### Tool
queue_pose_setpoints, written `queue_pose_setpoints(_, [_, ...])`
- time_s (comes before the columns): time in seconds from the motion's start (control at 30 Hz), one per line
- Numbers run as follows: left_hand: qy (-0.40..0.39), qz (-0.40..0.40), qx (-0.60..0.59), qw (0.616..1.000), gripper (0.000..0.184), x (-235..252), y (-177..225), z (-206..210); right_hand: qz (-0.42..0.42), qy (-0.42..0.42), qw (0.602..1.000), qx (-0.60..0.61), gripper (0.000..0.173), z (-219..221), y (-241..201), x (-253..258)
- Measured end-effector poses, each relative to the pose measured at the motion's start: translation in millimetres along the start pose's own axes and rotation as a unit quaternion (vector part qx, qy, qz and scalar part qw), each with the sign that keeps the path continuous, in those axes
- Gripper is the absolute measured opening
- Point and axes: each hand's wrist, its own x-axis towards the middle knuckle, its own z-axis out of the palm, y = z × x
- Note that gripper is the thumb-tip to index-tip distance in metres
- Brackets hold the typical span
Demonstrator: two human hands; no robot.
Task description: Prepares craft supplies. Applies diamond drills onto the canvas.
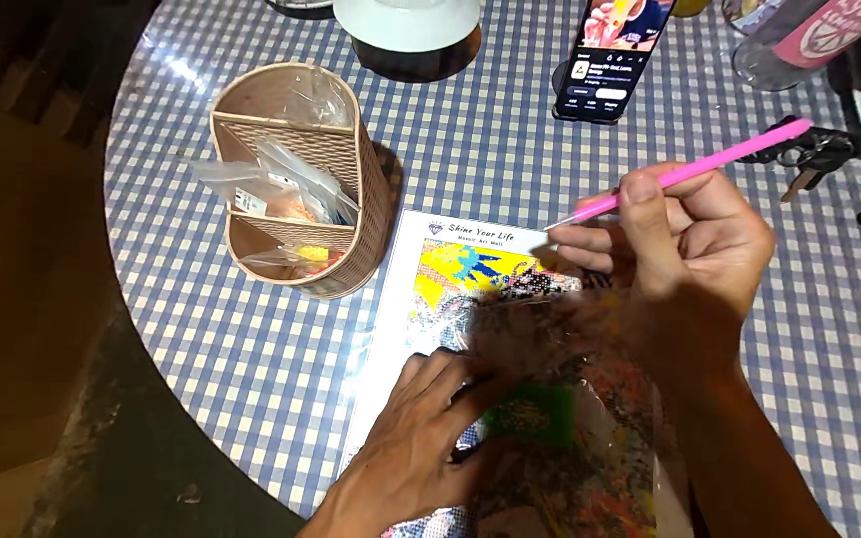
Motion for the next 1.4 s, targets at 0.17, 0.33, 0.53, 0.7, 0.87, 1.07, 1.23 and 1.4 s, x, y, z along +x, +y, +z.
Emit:
queue_pose_setpoints(0.17, [-0.004, -0.003, -0.002, 1.000, 0.045, 0.6, 0.4, 0.2, -0.099, -0.035, 0.984, -0.143, 0.012, -18.9, 12.4, -38.3])
queue_pose_setpoints(0.33, [-0.007, -0.015, 0.001, 1.000, 0.043, -0.1, 1.4, 0.5, -0.122, -0.070, 0.978, -0.157, 0.015, -39.7, 33.6, -103.0])
queue_pose_setpoints(0.53, [-0.020, -0.030, -0.004, 0.999, 0.049, 1.9, 1.9, -1.9, -0.129, -0.098, 0.971, -0.174, 0.018, -47.5, 40.3, -125.6])
queue_pose_setpoints(0.7, [-0.019, -0.033, -0.009, 0.999, 0.050, 1.5, 1.0, -2.1, -0.152, -0.107, 0.963, -0.194, 0.020, -39.7, 39.4, -125.4])
queue_pose_setpoints(0.87, [-0.023, -0.040, -0.010, 0.999, 0.050, 0.4, 0.6, -2.6, -0.169, -0.125, 0.958, -0.195, 0.021, -35.1, 40.4, -127.2])
queue_pose_setpoints(1.07, [-0.023, -0.047, -0.008, 0.999, 0.050, -0.9, 1.6, -2.9, -0.186, -0.135, 0.948, -0.222, 0.020, -31.8, 41.6, -126.1])
queue_pose_setpoints(1.23, [-0.024, -0.047, -0.005, 0.999, 0.049, -0.7, 1.7, -2.5, -0.203, -0.134, 0.940, -0.238, 0.020, -31.1, 43.8, -125.4])
queue_pose_setpoints(1.4, [-0.022, -0.048, -0.004, 0.999, 0.049, -0.7, 1.1, -2.2, -0.216, -0.135, 0.933, -0.253, 0.020, -30.4, 44.9, -125.1])
